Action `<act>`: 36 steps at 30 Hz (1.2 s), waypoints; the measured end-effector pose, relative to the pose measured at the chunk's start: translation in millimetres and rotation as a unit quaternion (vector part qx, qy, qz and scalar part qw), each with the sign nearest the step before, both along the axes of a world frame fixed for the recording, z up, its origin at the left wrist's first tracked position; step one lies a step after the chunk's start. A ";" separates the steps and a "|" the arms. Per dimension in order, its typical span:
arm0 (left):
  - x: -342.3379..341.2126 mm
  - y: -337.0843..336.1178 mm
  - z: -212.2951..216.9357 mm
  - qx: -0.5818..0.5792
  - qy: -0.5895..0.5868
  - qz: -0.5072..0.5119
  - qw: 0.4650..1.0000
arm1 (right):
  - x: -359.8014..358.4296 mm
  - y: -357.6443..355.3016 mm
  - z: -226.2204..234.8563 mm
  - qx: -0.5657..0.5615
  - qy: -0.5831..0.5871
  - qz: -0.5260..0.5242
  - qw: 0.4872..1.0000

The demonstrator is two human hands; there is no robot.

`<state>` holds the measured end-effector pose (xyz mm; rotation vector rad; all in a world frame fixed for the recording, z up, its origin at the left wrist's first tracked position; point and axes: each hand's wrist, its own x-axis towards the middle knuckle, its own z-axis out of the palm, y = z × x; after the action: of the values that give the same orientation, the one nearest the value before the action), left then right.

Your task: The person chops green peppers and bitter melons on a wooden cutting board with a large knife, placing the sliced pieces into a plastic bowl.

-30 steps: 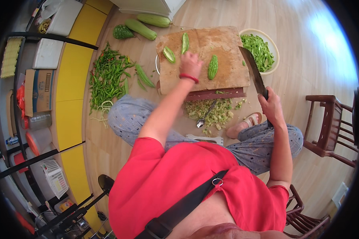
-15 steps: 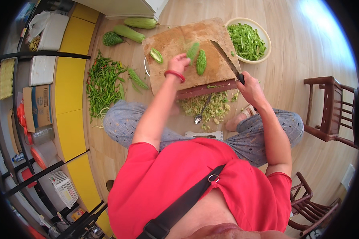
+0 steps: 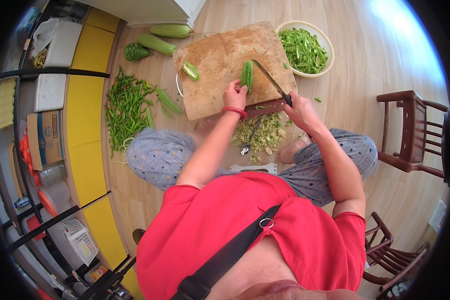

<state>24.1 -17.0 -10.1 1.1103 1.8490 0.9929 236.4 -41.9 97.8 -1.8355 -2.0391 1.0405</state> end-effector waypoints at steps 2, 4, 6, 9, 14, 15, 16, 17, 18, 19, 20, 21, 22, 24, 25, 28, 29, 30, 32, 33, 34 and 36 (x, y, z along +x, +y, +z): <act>-0.7 -1.5 13.7 -0.010 -0.002 0.011 1.000 | -2.4 1.5 -4.8 0.001 -0.002 0.002 1.000; -8.0 -0.6 4.8 0.034 0.001 0.018 0.999 | -5.5 3.1 -7.8 -0.001 0.003 0.003 1.000; -21.3 4.6 0.3 0.067 0.045 0.033 0.996 | -9.4 4.9 -6.6 0.001 0.008 -0.001 1.000; -53.4 22.9 18.0 0.102 0.188 0.076 0.974 | -7.9 4.2 -3.2 0.002 0.022 -0.020 1.000; -114.1 55.4 31.3 0.010 0.375 0.100 0.922 | -8.7 5.5 0.0 0.000 0.014 -0.026 1.000; -124.8 58.7 25.3 0.000 0.379 0.083 0.922 | -10.9 6.3 0.8 0.004 0.007 -0.024 1.000; -133.0 62.8 16.6 -0.010 0.382 0.062 0.922 | -12.2 6.8 0.6 0.005 0.010 -0.023 1.000; -141.3 68.2 11.5 -0.023 0.353 0.068 0.933 | -13.0 7.5 1.3 0.008 0.012 -0.021 1.000; -149.8 73.4 6.8 -0.035 0.324 0.075 0.942 | -13.5 7.5 2.0 0.010 0.015 -0.018 1.000; -151.6 75.9 2.2 -0.050 0.294 0.082 0.951 | -12.9 7.6 1.7 0.008 0.014 -0.021 1.000; -136.3 74.8 15.8 -0.059 0.189 0.111 0.974 | -10.0 7.9 1.5 0.008 0.012 -0.027 1.000; -122.8 71.3 18.4 -0.058 0.051 0.097 0.992 | -6.6 8.2 0.8 0.007 0.011 -0.033 0.999; -113.9 65.0 22.8 -0.055 -0.084 0.086 0.991 | -6.0 8.6 1.5 0.007 0.015 -0.033 0.999; -81.7 49.0 31.4 -0.053 -0.261 0.036 0.963 | -1.4 8.6 -1.2 0.002 0.020 -0.040 0.999; -64.4 38.1 40.2 -0.049 -0.301 0.005 0.952 | -1.7 8.5 -1.7 0.005 0.021 -0.036 0.999; -25.0 22.8 44.2 -0.057 -0.357 -0.018 0.932 | -3.4 7.8 -2.7 0.009 0.020 -0.029 0.999; -19.0 23.1 40.5 -0.054 -0.325 -0.020 0.944 | -3.9 7.2 -3.6 0.005 0.021 -0.028 0.999; -14.6 23.5 35.8 -0.051 -0.293 -0.022 0.955 | -4.3 6.2 -4.3 0.001 0.022 -0.027 0.999; -3.0 24.9 33.6 -0.039 -0.205 -0.002 0.978 | -4.2 4.6 -4.3 -0.002 0.016 -0.026 1.000; -1.4 24.3 33.1 -0.041 -0.169 0.000 0.985 | -3.7 4.1 -4.6 -0.003 0.013 -0.025 1.000; -0.7 23.0 33.1 -0.043 -0.132 0.001 0.990 | -2.9 3.8 -5.8 -0.005 0.011 -0.025 1.000; -0.6 22.9 26.3 -0.028 -0.069 -0.015 0.997 | -2.1 3.7 -8.5 -0.010 0.009 -0.025 1.000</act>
<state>23.6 5.9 16.2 1.0075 1.7348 0.9697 234.4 -38.2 89.3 -1.8706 -1.9700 1.0644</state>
